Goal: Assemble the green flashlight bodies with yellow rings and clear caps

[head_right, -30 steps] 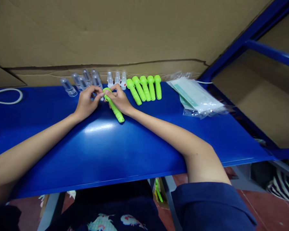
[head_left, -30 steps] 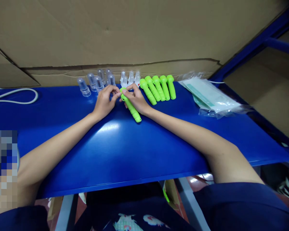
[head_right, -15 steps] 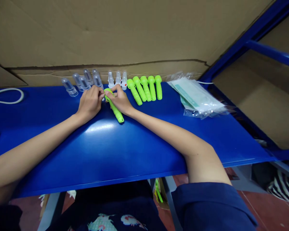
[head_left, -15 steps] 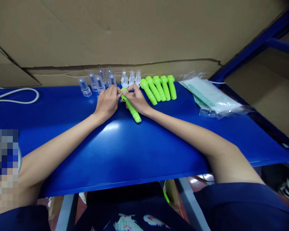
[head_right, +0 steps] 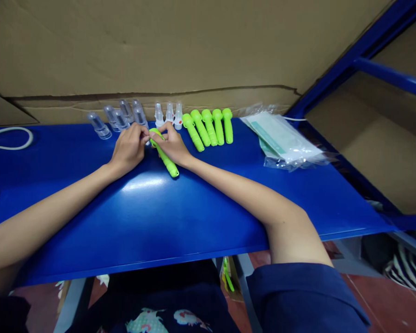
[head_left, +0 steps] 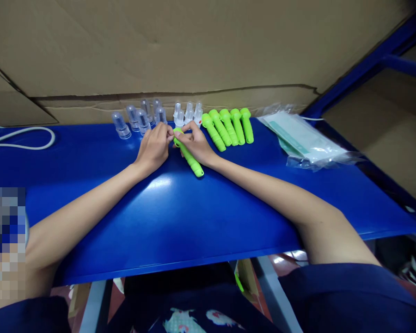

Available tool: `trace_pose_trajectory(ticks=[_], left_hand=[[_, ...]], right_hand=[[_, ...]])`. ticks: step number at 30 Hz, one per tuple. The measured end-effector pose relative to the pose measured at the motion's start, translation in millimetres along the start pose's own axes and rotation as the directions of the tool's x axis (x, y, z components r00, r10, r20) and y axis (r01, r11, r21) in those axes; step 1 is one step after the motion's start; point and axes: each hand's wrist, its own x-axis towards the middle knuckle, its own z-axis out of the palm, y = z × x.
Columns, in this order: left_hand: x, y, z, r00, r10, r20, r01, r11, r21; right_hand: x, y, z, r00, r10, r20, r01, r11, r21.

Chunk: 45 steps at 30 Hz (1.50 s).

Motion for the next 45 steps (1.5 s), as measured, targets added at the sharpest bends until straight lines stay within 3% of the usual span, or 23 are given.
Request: trace_pose_trajectory(ticks=[5,14,25,30,35,45], left_hand=[[-0.1,1.6,-1.8,1.000,0.005,0.013,-0.006,1.000,0.012],[-1.2,0.9,2.5,0.996,0.048,-0.079,-0.040,0.994,0.097],[2.6,8.5,-5.6,0.994,0.113,0.003,-0.110,0.963,0.244],[1.2,7.5,-4.5,0.991,0.132,-0.020,-0.120,0.946,0.302],[0.2,4.2,-3.4,0.996,0.093,-0.004,-0.090,0.974,0.209],[3.4,-11.2,0.5,0.996,0.087,-0.031,-0.092,0.969,-0.231]], right_hand=[[-1.2,-2.8,-0.4,1.000,0.003,0.010,-0.003,1.000,-0.010],[-0.2,-4.5,2.7,0.999,0.024,-0.047,-0.025,1.000,-0.014],[-2.2,-6.8,2.3,0.998,0.037,-0.058,-0.040,0.998,-0.054],[-1.2,-4.0,1.9,0.999,0.010,-0.047,-0.013,0.999,-0.049],[-1.0,-3.9,1.6,0.999,0.021,-0.044,-0.023,0.999,-0.027],[-2.5,-7.8,1.4,0.998,0.043,-0.051,-0.044,0.999,-0.016]])
